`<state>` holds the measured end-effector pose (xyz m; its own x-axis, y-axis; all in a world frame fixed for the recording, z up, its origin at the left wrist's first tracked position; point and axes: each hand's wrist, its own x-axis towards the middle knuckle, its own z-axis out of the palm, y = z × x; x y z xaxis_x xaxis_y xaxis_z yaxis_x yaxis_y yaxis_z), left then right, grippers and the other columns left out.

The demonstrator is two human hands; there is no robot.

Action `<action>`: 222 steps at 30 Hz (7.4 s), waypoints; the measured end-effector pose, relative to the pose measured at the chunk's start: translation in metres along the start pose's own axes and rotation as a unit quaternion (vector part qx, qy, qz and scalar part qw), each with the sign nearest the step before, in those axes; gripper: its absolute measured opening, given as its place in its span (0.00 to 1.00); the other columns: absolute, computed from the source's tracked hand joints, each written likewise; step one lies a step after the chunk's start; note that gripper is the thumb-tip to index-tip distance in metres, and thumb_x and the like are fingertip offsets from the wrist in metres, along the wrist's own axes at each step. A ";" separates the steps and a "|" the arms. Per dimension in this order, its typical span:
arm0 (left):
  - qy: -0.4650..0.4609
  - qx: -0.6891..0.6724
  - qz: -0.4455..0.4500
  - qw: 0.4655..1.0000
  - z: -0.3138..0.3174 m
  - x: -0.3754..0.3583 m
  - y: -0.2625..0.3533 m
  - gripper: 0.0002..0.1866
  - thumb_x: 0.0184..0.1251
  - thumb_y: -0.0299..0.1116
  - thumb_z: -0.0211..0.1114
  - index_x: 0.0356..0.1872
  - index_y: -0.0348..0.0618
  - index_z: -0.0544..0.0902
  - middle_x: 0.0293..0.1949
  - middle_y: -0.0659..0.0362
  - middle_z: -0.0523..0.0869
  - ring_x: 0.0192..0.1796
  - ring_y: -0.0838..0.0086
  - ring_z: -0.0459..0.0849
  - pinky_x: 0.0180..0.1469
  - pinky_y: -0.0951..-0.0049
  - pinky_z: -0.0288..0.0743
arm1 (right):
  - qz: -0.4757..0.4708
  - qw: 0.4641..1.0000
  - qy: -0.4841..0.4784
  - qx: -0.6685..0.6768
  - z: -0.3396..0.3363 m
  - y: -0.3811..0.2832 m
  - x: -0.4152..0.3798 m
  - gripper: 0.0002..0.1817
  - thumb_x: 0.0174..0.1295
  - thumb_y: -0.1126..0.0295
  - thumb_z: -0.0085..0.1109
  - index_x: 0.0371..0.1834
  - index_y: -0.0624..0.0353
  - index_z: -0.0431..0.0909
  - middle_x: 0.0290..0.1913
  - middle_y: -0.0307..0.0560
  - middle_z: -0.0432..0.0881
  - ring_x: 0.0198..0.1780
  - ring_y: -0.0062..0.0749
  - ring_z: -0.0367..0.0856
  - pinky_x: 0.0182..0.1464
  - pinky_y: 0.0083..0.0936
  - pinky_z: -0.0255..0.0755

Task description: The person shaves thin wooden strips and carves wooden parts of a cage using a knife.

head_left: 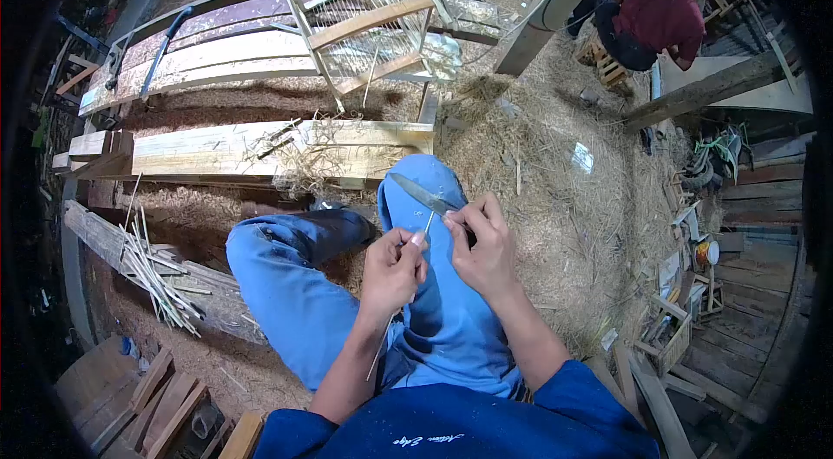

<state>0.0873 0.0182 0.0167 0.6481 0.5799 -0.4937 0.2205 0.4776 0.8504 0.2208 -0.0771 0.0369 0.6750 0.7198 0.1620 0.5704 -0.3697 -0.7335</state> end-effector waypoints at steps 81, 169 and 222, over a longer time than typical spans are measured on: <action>-0.152 0.174 -0.126 0.965 -0.002 -0.052 -0.065 0.13 0.85 0.34 0.60 0.45 0.33 0.88 0.21 0.64 0.81 0.21 0.86 0.73 0.23 0.80 0.63 | 0.151 0.986 0.032 -0.056 -0.015 0.061 -0.128 0.04 0.64 0.68 0.75 0.38 0.54 0.91 0.35 0.43 0.76 0.29 0.40 0.84 0.29 0.37 0.75; -0.165 0.151 -0.150 0.963 0.000 -0.052 -0.068 0.16 0.85 0.36 0.58 0.41 0.35 0.87 0.18 0.63 0.81 0.18 0.84 0.74 0.22 0.76 0.66 | 0.208 0.978 0.025 -0.001 -0.016 0.073 -0.119 0.06 0.63 0.69 0.75 0.39 0.58 0.90 0.39 0.51 0.80 0.39 0.47 0.85 0.39 0.41 0.77; -0.134 0.108 -0.176 0.969 -0.006 -0.046 -0.061 0.14 0.85 0.36 0.60 0.50 0.35 0.86 0.21 0.60 0.83 0.16 0.83 0.73 0.18 0.77 0.64 | 0.312 0.935 -0.038 0.163 -0.025 0.126 -0.062 0.14 0.73 0.69 0.68 0.58 0.59 0.88 0.32 0.41 0.83 0.30 0.23 0.78 0.36 0.26 0.74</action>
<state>0.0396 -0.0342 -0.0138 0.6640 0.2000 -0.7204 0.5910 0.4497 0.6696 0.2624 -0.1832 -0.0486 0.7867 0.4675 -0.4031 -0.1045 -0.5426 -0.8334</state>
